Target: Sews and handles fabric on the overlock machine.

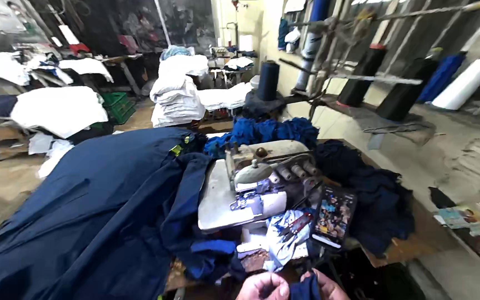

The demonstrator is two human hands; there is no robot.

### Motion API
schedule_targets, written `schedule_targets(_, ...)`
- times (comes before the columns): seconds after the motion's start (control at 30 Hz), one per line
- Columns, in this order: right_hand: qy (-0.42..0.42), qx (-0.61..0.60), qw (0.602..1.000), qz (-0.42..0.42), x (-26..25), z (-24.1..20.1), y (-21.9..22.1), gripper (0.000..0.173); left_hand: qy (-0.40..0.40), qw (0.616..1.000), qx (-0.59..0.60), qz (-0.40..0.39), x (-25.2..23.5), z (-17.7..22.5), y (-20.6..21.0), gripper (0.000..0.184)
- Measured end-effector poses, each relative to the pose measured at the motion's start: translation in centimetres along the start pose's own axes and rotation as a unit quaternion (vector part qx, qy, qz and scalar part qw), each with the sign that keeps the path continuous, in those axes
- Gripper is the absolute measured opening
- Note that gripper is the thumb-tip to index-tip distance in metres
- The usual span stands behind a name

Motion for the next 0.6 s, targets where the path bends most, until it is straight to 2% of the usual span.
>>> schedule_targets(0.1, 0.022, -0.041, 0.999, 0.016, 0.5, 2.0, 0.6, 0.026, 0.045, 0.994, -0.098, 0.009, 0.9, 1.3, -1.7, 0.011)
schedule_targets(0.17, 0.028, 0.000, 1.000, -0.005, 0.1, 1.7, 0.8, 0.044, 0.050, 0.986, -0.156, 0.029, 1.6, 2.0, -2.2, 0.010)
schedule_targets(0.2, 0.012, 0.051, 0.998, -0.021, -0.4, 1.1, 1.1, 0.038, 0.055, 0.981, -0.181, 0.038, 1.9, 2.4, -2.4, 0.009)
schedule_targets(0.27, -0.029, 0.171, 0.985, -0.006, -1.3, -0.4, 1.8, 0.015, 0.068, 0.969, -0.228, 0.062, 2.4, 3.0, -2.8, 0.009)
schedule_targets(0.33, -0.055, 0.238, 0.970, -0.002, -1.7, -1.2, 1.9, 0.013, 0.050, 0.952, -0.286, 0.099, 3.1, 3.4, -3.8, 0.010)
schedule_targets(0.47, -0.043, 0.244, 0.968, -0.032, -2.1, -0.8, 1.8, 0.011, 0.019, 0.937, -0.307, 0.168, 3.8, 3.4, -4.7, 0.010)
schedule_targets(0.6, -0.083, 0.312, 0.946, 0.036, -2.4, -0.6, 1.8, 0.009, 0.043, 0.936, -0.305, 0.169, 3.7, 3.3, -4.9, 0.006)
Point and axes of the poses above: each hand's wrist, its own x-axis away from the middle knuckle, its own y-axis out of the palm, z = x × y, the point moved 3 cm from there along -x, towards the middle knuckle, and after that the axes turned 8 degrees about -z, right-handed, at the moved point
